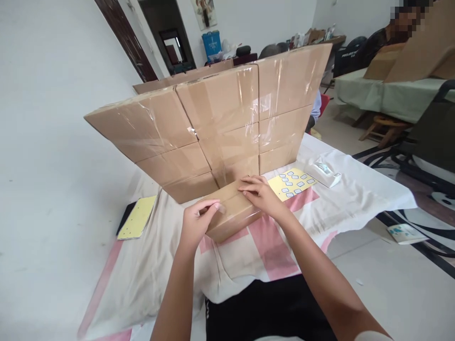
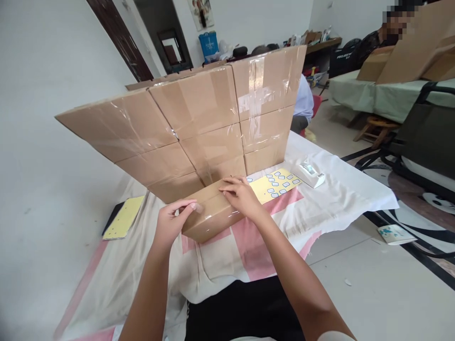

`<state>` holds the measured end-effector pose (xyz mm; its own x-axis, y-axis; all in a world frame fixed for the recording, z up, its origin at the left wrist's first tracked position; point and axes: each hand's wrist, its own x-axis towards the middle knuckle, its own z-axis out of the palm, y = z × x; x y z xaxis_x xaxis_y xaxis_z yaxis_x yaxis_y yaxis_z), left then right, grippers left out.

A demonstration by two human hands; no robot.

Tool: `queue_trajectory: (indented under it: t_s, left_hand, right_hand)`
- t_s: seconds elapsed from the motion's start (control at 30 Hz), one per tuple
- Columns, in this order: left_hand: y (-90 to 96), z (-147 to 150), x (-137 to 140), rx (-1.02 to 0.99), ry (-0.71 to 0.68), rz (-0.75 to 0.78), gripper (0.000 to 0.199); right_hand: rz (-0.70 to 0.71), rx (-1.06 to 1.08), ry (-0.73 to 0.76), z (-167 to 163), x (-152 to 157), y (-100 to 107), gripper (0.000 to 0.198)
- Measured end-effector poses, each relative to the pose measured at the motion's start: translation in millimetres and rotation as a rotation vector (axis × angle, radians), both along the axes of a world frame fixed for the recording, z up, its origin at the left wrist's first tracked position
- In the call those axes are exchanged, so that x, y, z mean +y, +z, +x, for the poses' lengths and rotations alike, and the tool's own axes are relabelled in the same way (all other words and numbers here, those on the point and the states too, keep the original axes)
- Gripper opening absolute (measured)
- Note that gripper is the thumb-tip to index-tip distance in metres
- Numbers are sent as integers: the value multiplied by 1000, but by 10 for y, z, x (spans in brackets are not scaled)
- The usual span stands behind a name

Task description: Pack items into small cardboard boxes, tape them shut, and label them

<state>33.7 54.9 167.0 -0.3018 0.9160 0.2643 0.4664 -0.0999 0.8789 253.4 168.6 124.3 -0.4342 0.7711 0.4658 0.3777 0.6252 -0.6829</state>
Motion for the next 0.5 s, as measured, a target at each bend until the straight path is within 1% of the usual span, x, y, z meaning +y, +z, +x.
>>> queue_trajectory:
  t_s: [0.23,0.5]
  left_hand:
    - [-44,-15,116,17,-72,-76,22]
    - [38,10,266,22,-141,-123,20]
  right_hand:
    - [-114,22,1,-36,-2,50,23]
    - [-156,60,-8,-21,-26,55,24]
